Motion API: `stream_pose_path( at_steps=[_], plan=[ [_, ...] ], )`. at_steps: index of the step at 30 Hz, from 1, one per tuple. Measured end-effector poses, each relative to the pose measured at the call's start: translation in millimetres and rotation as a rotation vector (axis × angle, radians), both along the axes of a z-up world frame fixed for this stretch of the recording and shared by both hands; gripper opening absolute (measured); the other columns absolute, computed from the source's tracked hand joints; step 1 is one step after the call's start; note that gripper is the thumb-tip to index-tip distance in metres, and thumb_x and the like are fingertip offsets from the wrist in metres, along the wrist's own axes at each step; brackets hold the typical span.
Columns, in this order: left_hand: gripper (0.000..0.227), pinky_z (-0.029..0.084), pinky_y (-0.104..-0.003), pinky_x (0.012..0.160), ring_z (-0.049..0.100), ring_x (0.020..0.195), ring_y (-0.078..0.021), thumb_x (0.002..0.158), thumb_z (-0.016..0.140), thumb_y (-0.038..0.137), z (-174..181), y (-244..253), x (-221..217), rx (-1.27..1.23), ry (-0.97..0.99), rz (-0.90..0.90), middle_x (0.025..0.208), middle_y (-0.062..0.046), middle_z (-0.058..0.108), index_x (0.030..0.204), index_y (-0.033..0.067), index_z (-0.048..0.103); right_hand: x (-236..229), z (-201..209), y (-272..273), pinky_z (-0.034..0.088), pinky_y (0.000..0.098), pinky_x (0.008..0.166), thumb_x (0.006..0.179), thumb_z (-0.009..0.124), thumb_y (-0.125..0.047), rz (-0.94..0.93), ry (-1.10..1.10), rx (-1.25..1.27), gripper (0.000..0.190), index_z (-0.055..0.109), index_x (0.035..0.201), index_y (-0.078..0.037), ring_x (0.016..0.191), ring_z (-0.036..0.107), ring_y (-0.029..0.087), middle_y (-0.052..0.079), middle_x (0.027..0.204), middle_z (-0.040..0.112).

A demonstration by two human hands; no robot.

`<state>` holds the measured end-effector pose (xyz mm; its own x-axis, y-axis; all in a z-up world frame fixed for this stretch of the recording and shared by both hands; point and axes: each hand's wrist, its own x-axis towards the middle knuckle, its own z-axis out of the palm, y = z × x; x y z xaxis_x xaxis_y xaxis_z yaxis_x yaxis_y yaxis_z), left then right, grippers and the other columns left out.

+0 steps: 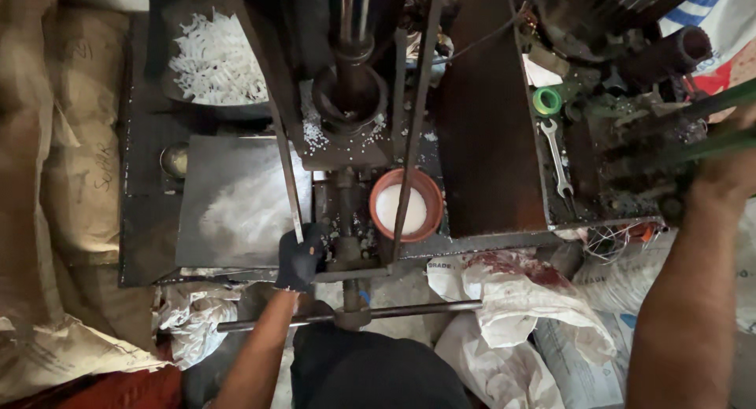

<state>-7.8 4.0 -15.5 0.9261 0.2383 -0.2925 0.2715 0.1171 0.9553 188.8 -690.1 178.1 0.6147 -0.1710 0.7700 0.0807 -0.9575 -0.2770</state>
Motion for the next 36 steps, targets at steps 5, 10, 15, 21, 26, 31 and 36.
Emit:
stream_pose_path(
  at_steps=[5,10,15,21,26,31,36],
  plan=[
    [0.036,0.026,-0.031,0.043,0.038,0.047,-0.0075,0.102,0.067,0.025,3,-1,4,-0.074,-0.004,-0.013,0.056,0.004,0.046,0.076,0.0008,0.062,4,24,10,0.056,0.0356,0.072,0.112,0.058,-0.022,-0.012,0.006,-0.058,0.031,0.075,0.096,-0.003,0.077,0.070,0.024,0.009,0.085,0.072],
    [0.030,0.030,-0.028,0.043,0.043,0.047,-0.0058,0.099,0.063,0.026,3,0,6,-0.093,0.027,0.004,0.056,0.006,0.051,0.083,0.0027,0.073,-27,75,35,0.054,0.0362,0.073,0.109,0.063,-0.023,0.032,0.157,-0.295,0.027,0.075,0.094,-0.005,0.076,0.068,0.027,0.010,0.082,0.070],
    [0.031,0.028,-0.030,0.045,0.041,0.050,-0.0056,0.099,0.066,0.030,1,1,4,0.018,0.041,0.021,0.058,0.006,0.051,0.086,0.0033,0.075,-124,85,60,0.051,0.0365,0.072,0.105,0.067,-0.021,-0.032,0.144,-0.333,0.022,0.076,0.091,-0.006,0.073,0.066,0.028,0.011,0.080,0.068],
    [0.033,0.034,-0.032,0.046,0.045,0.050,-0.0081,0.098,0.067,0.033,-22,2,8,0.307,-0.030,-0.011,0.056,0.003,0.053,0.090,0.0016,0.074,-159,55,78,0.043,0.0409,0.067,0.096,0.071,-0.004,-0.230,-0.164,-0.271,0.027,0.059,0.071,-0.004,0.068,0.060,0.028,0.012,0.078,0.063],
    [0.034,0.041,-0.033,0.049,0.053,0.052,-0.0093,0.099,0.064,0.035,-29,7,16,0.436,-0.185,-0.027,0.056,0.003,0.059,0.094,0.0048,0.076,-150,53,83,0.039,0.0425,0.065,0.096,0.072,-0.001,-0.207,-0.247,-0.203,0.029,0.057,0.071,-0.001,0.068,0.057,0.030,0.013,0.077,0.062],
    [0.038,0.034,-0.042,0.051,0.045,0.054,-0.0175,0.102,0.064,0.035,-39,7,15,0.245,-0.005,-0.056,0.060,-0.003,0.052,0.091,0.0008,0.074,-152,49,87,0.037,0.0413,0.064,0.102,0.069,-0.002,-0.190,-0.227,-0.085,0.027,0.063,0.077,0.002,0.062,0.051,0.027,0.014,0.072,0.058],
    [0.033,0.043,-0.039,0.051,0.055,0.054,-0.0178,0.100,0.058,0.032,-51,13,18,0.427,-0.211,-0.102,0.060,-0.003,0.060,0.087,0.0038,0.069,-145,33,77,0.037,0.0373,0.060,0.109,0.062,-0.006,-0.205,-0.203,-0.014,0.028,0.067,0.084,0.004,0.058,0.052,0.020,0.013,0.071,0.062]
  ],
)
